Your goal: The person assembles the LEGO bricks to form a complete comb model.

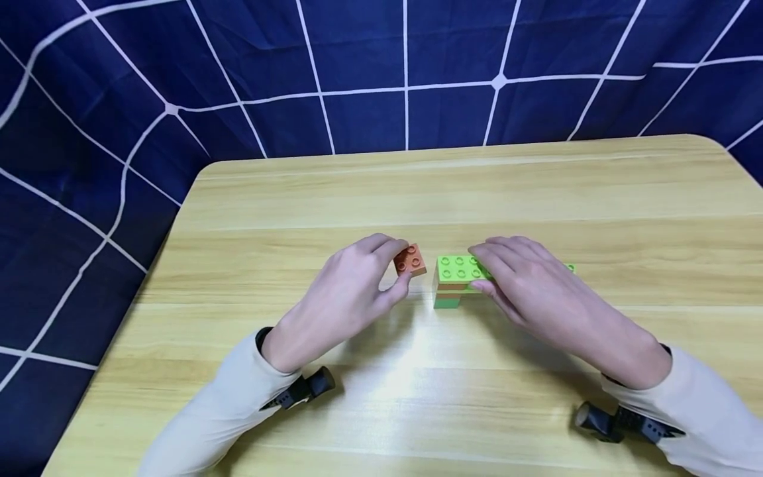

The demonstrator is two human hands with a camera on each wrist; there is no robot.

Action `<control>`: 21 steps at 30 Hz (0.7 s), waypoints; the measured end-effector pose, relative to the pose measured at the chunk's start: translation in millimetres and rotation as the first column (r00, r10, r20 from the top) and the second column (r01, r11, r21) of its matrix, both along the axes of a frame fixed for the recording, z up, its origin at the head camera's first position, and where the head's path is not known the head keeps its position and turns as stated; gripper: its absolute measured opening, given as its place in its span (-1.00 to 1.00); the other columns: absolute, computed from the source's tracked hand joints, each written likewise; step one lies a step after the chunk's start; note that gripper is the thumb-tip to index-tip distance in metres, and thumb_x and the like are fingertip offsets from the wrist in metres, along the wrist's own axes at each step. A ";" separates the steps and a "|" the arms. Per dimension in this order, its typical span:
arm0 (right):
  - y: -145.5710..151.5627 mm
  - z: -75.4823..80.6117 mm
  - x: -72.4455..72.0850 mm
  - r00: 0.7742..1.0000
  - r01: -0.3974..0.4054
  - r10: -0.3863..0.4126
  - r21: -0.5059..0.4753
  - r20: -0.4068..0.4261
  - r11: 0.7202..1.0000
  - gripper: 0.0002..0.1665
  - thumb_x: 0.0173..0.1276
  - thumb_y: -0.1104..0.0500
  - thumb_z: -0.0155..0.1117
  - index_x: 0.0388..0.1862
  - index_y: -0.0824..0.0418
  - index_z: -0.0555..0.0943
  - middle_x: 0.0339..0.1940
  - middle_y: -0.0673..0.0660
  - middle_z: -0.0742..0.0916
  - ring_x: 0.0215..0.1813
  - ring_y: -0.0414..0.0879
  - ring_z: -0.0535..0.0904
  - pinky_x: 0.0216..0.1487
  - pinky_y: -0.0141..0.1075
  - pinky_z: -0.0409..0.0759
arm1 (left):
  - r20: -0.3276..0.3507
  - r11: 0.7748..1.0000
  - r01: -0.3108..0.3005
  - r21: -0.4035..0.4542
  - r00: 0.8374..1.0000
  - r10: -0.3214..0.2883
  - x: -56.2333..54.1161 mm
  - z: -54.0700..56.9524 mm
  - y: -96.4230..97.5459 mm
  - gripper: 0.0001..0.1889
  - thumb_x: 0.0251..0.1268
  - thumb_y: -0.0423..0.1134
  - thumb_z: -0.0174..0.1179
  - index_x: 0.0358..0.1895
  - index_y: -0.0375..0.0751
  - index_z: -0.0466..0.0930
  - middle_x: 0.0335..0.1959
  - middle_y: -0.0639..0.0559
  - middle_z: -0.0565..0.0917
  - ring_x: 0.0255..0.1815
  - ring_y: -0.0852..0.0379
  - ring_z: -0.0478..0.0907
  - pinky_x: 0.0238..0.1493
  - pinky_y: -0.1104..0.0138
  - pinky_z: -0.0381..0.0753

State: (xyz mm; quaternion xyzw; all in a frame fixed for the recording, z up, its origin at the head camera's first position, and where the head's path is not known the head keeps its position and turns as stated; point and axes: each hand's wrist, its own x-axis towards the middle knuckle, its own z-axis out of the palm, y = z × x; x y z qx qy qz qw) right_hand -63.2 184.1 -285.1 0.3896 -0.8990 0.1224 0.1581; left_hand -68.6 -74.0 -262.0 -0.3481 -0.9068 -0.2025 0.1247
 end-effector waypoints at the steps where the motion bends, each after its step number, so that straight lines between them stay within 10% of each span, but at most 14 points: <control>1: -0.3 -0.2 -0.1 1.000 -0.002 0.002 -0.001 -0.002 1.000 -0.17 0.58 -0.20 -0.48 0.11 0.48 0.49 -0.02 0.37 0.67 0.08 0.29 0.54 0.15 0.18 0.47 | -0.006 1.000 0.010 0.011 1.000 -0.010 -0.4 0.6 0.7 -0.71 0.25 -0.28 0.22 -0.03 -0.40 0.62 -0.13 -0.13 0.68 -0.14 0.06 0.65 -0.17 0.34 0.70; 21: -0.7 -1.0 -1.0 1.000 -0.005 0.005 0.001 -0.016 1.000 -0.15 0.58 -0.20 -0.47 0.10 0.49 0.50 -0.04 0.36 0.68 0.07 0.29 0.56 0.13 0.18 0.48 | 0.046 0.988 0.145 0.049 0.988 -0.147 -5.8 10.0 26.4 -0.69 0.28 -0.29 0.21 0.04 -0.36 0.60 -0.05 -0.07 0.66 -0.05 0.12 0.61 -0.04 0.46 0.62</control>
